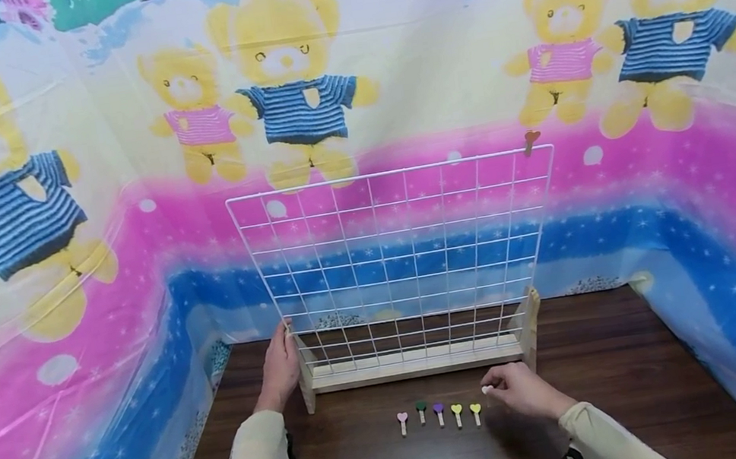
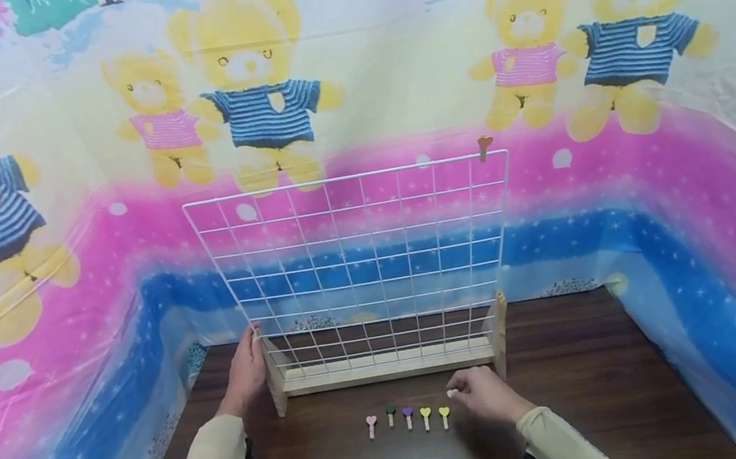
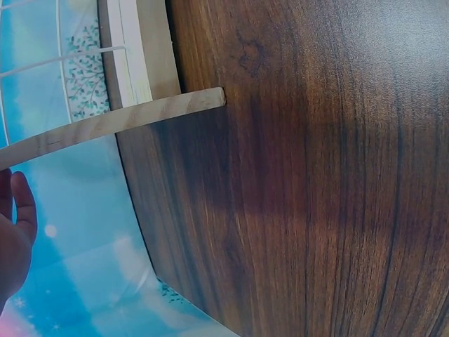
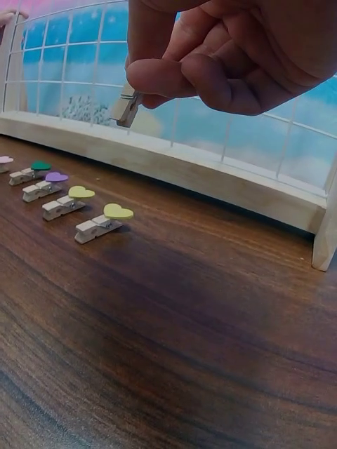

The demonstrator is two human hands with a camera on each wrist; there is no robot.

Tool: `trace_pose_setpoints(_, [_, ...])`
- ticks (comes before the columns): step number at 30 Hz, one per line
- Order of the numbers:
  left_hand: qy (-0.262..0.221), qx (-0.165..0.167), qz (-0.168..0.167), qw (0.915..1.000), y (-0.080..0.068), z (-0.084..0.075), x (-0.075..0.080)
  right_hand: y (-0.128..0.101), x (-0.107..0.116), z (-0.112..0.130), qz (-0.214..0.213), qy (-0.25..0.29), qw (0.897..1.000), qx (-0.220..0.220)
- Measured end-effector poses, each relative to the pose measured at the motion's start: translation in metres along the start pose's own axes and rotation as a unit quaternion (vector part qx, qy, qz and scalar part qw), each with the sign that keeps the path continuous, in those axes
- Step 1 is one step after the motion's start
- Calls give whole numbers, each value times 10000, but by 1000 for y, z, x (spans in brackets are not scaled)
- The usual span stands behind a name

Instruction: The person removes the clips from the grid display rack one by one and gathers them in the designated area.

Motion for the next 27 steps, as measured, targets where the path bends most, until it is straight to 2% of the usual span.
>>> trace_pose_setpoints(8, [-9, 12, 31, 10000, 0, 0, 1, 1, 4, 3, 41, 120, 9997, -219])
trace_pose_setpoints(27, [-20, 77, -1, 10000, -1, -2, 1, -1, 9, -10, 47, 432, 9985, -321])
Point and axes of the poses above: each hand's wrist, its own y-axis towards the middle knuckle, its own x-axis out of the back of the hand, z = x × y, the point moved 4 cm from there along y, towards the middle knuckle, and after that the axes turned 13 degrees about -x, right-handed, at the moved point
